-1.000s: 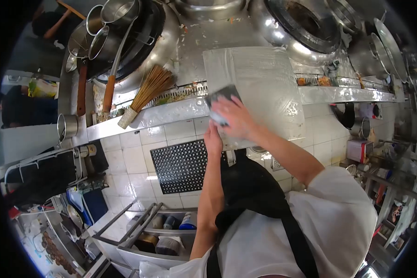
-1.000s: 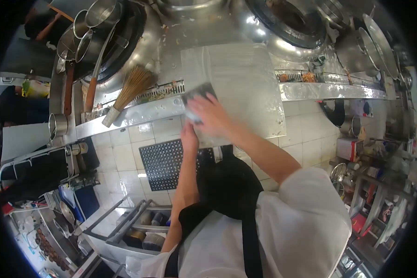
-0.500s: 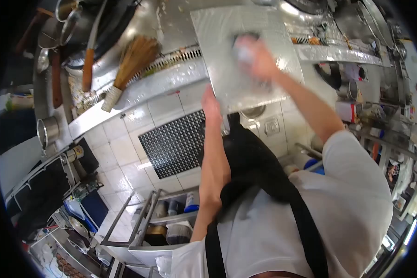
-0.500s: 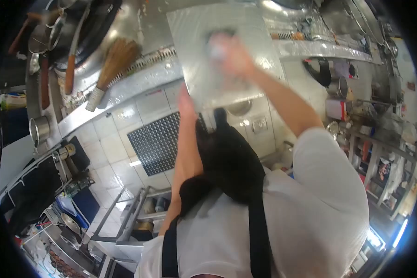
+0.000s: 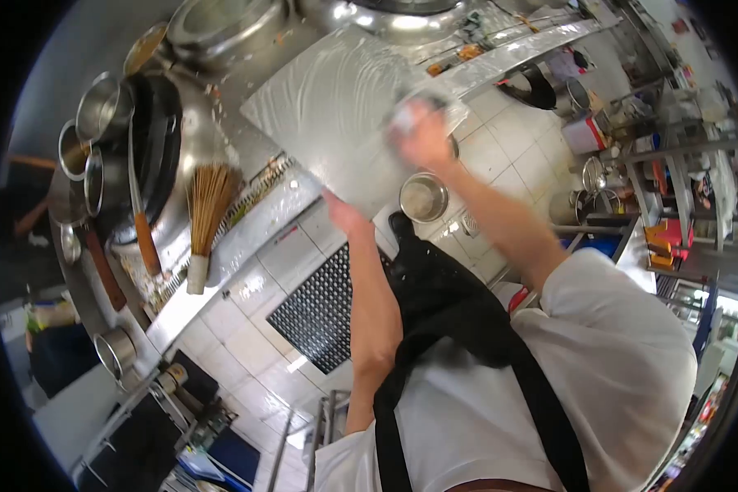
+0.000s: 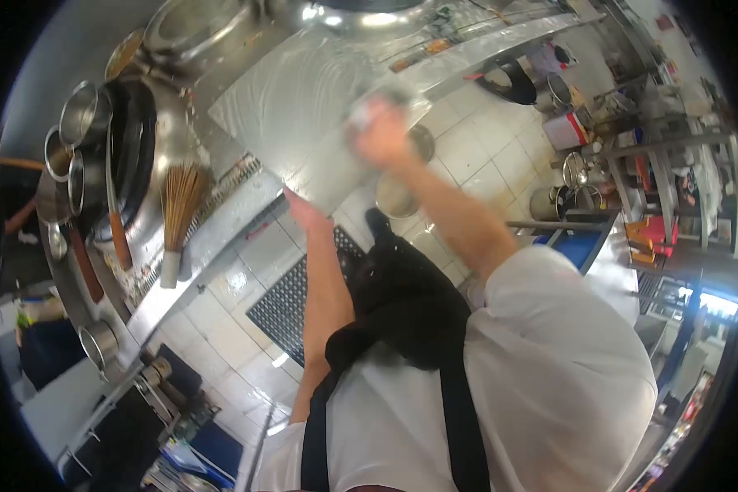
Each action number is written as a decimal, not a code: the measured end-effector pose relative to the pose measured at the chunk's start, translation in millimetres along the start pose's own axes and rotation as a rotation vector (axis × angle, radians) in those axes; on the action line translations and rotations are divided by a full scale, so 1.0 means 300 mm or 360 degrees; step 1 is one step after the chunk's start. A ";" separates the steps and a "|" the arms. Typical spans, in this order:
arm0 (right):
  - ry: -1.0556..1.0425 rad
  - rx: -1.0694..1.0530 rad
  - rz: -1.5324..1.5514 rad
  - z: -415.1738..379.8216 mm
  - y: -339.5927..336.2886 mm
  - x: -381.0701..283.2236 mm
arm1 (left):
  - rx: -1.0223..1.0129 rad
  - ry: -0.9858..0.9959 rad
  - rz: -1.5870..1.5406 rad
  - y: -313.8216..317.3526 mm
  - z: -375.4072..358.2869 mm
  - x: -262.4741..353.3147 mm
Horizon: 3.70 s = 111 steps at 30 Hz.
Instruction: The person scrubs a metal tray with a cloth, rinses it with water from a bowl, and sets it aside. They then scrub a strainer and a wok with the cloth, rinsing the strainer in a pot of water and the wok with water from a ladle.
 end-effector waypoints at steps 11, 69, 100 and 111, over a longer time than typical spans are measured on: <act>-0.0050 0.0244 -0.0131 0.048 -0.020 0.062 | 0.0007 0.0145 0.0200 0.039 -0.034 0.087; -0.1342 0.0104 0.0439 -0.178 0.042 -0.303 | -0.0670 -0.0040 -0.0080 0.056 0.051 0.093; -0.0245 -0.0472 -0.0598 2.503 -0.882 1.954 | 0.0478 0.1098 0.1487 1.138 -0.530 0.519; 0.0044 -0.0871 0.0619 2.551 -1.126 1.909 | 0.0773 0.1293 0.3089 1.301 -0.622 -0.169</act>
Point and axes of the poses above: each hand's wrist, its own z-axis towards the middle knuckle, its own y-axis out of the palm, x = y × z, the point moved 8 cm from there along z, towards the middle knuckle, and after that the axes turned 4 degrees about x, right-handed, at the moved point
